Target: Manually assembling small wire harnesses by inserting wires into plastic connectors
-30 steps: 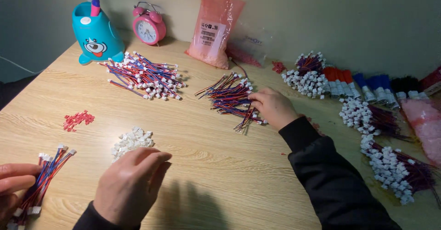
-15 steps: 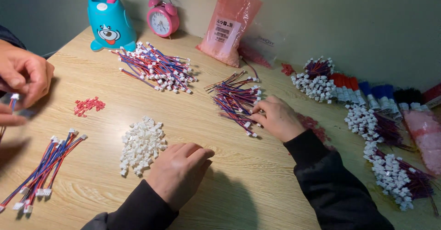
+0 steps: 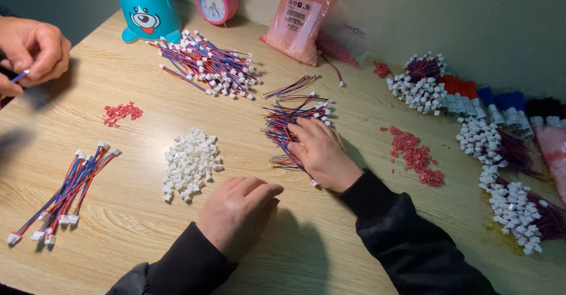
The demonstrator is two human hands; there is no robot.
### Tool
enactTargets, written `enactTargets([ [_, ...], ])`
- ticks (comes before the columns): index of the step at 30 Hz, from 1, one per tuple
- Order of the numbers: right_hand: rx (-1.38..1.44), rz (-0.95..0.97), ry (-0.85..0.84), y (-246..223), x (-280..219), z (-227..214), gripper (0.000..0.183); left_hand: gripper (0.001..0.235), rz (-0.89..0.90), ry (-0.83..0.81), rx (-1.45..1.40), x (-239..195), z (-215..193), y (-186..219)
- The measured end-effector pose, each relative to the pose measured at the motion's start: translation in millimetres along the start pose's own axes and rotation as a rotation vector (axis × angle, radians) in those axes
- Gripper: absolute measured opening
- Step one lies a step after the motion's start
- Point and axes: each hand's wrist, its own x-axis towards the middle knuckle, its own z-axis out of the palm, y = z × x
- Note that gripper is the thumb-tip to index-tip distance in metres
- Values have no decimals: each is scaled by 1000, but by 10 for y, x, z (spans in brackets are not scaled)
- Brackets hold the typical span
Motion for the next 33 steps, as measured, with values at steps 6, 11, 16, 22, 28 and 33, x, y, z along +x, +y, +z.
enactTargets([
  [6, 158, 161, 29, -61, -138, -1003, 16, 13, -90, 35, 2, -62, -238, 49],
  [11, 168, 273, -141, 24, -416, -872, 15, 12, -96, 44, -28, -60, -257, 98],
  [16, 106, 224, -108, 69, -446, -679, 19, 10, -70, 49, -43, -55, -258, 163],
  [22, -33, 115, -58, 67, -402, -529, 10, 10, -65, 60, -67, -58, -277, 209],
  [28, -56, 132, -207, 39, -343, -660, 10, 11, -49, 79, -63, -37, -308, 246],
  [33, 139, 218, -88, 12, -297, -878, 9, 14, -76, 86, -51, -7, -322, 242],
])
